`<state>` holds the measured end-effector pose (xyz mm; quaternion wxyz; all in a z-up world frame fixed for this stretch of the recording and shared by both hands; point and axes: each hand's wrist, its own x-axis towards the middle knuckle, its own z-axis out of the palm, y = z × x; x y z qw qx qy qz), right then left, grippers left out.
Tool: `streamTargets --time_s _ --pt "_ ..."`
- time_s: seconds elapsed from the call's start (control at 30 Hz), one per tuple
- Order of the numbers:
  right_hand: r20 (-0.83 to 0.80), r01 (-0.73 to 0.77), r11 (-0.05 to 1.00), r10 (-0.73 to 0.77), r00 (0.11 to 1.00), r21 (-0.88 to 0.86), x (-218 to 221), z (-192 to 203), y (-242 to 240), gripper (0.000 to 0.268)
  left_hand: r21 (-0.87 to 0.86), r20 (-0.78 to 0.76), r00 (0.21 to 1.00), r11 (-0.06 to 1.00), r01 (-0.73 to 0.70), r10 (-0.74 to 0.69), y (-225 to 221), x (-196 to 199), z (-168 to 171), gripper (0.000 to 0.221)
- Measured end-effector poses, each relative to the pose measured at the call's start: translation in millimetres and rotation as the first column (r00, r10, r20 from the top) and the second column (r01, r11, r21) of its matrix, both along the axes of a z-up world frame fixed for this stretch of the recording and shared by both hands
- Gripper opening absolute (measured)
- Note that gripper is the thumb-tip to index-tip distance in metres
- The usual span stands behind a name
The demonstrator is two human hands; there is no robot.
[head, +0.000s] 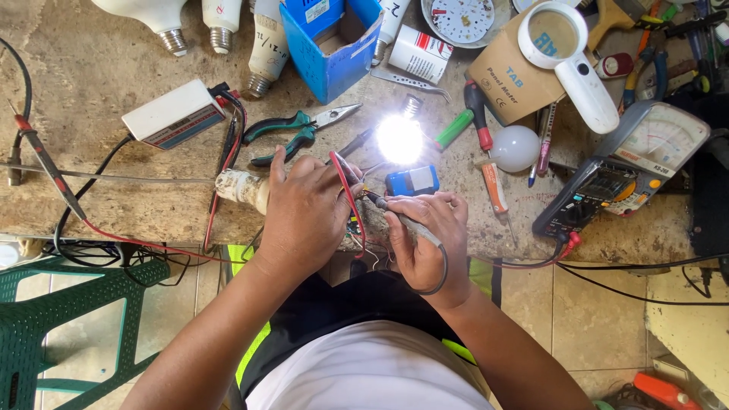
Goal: Testing and soldering components on an LED bulb circuit board at a repair bench.
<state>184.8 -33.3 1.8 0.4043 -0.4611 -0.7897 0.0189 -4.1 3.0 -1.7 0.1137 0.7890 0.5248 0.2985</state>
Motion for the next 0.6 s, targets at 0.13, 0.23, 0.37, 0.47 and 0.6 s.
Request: streamTargets --time_s 0.13,0.23,0.37,0.47,0.6 --pt "-0.009 0.006 1.0 -0.006 1.0 0.007 -1 -1 -1 0.009 0.007 -0.011 1.0 1.0 -0.002 0.002 -1 1 1 0.018" --pt "0.0 0.012 1.0 -0.012 1.0 0.014 -4 1 -1 0.01 0.012 -0.03 1.0 1.0 0.009 -0.008 -2 -3 -3 0.019" --pt "-0.042 0.046 0.999 -0.046 0.998 0.013 -1 3 0 0.012 0.182 -0.094 0.995 0.983 0.036 -0.019 1 0 -2 0.019" --pt "-0.088 0.061 0.998 -0.058 0.994 0.028 2 -3 -1 0.012 0.19 -0.138 0.99 0.981 0.044 -0.017 2 -6 -11 0.019" --pt "-0.07 0.024 0.998 -0.028 0.997 -0.053 3 15 -2 0.011 -0.066 -0.094 0.995 0.998 0.006 -0.012 -1 -2 14 0.017"
